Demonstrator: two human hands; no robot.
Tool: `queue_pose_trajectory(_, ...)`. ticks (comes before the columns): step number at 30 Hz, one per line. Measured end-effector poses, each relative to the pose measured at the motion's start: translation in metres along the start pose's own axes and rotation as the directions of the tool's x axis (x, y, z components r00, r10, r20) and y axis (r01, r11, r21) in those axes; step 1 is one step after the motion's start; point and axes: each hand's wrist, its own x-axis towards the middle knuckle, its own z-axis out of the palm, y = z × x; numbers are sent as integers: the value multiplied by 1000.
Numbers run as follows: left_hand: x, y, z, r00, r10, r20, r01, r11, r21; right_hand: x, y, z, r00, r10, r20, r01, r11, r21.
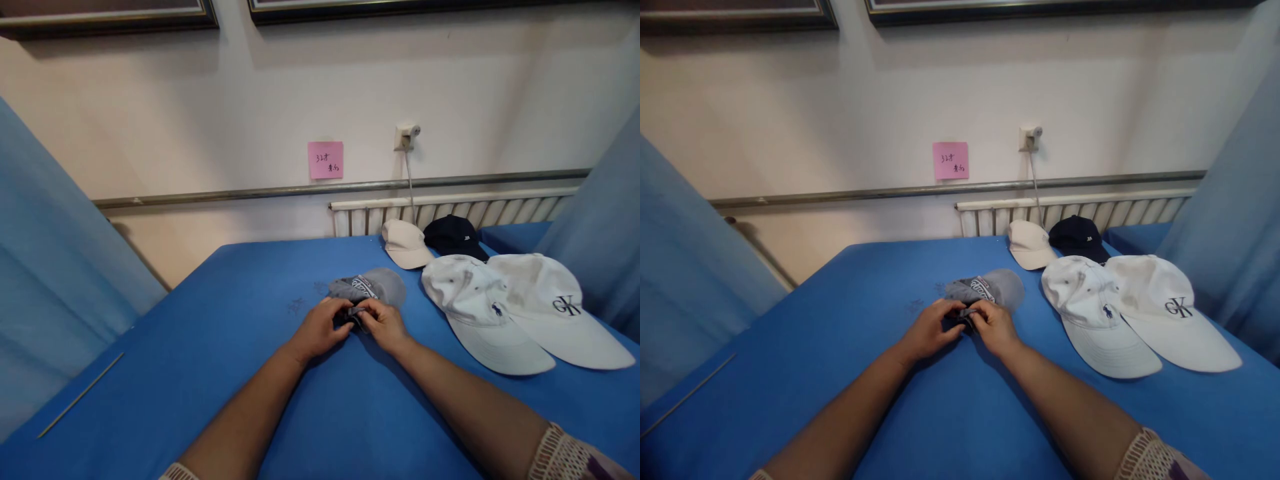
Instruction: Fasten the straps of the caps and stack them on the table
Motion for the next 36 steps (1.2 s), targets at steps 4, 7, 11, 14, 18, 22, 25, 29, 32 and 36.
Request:
queue_pose_trajectory(4,1,-2,2,998,-54,-24,53,998,-17,0,-2,-1,1000,24,17,-26,993,115)
queue_pose_trajectory(7,2,-6,3,996,-85,-32,81,989,-124,0,-2,-1,1000,28,5,-28,981,194)
queue_pose_trajectory(11,3,-9,3,991,-132,-1,127,956,-265,2,1,3,997,71,-3,-68,967,246)
queue_pose_trajectory(14,4,-11,3,989,-149,16,146,934,-326,3,4,6,995,95,-2,-90,955,284)
queue_pose_trajectory(18,4,-11,4,988,-151,15,146,925,-349,3,4,7,997,75,17,-77,946,315)
queue_pose_trajectory(22,4,-9,5,990,-141,20,139,927,-348,1,3,9,995,90,45,-100,935,341)
queue_pose_trajectory(25,4,-8,7,987,-162,16,157,924,-348,1,3,11,995,90,30,-95,934,345)
queue_pose_trajectory(29,5,-9,13,973,-231,-23,206,905,-373,1,5,11,998,70,0,-66,940,335)
queue_pose_trajectory(32,6,-9,16,961,-271,-48,227,879,-419,0,6,7,999,32,18,-35,965,260)
queue_pose_trajectory(36,6,-11,15,966,-260,1,221,820,-527,-2,2,1,987,-127,99,107,977,185)
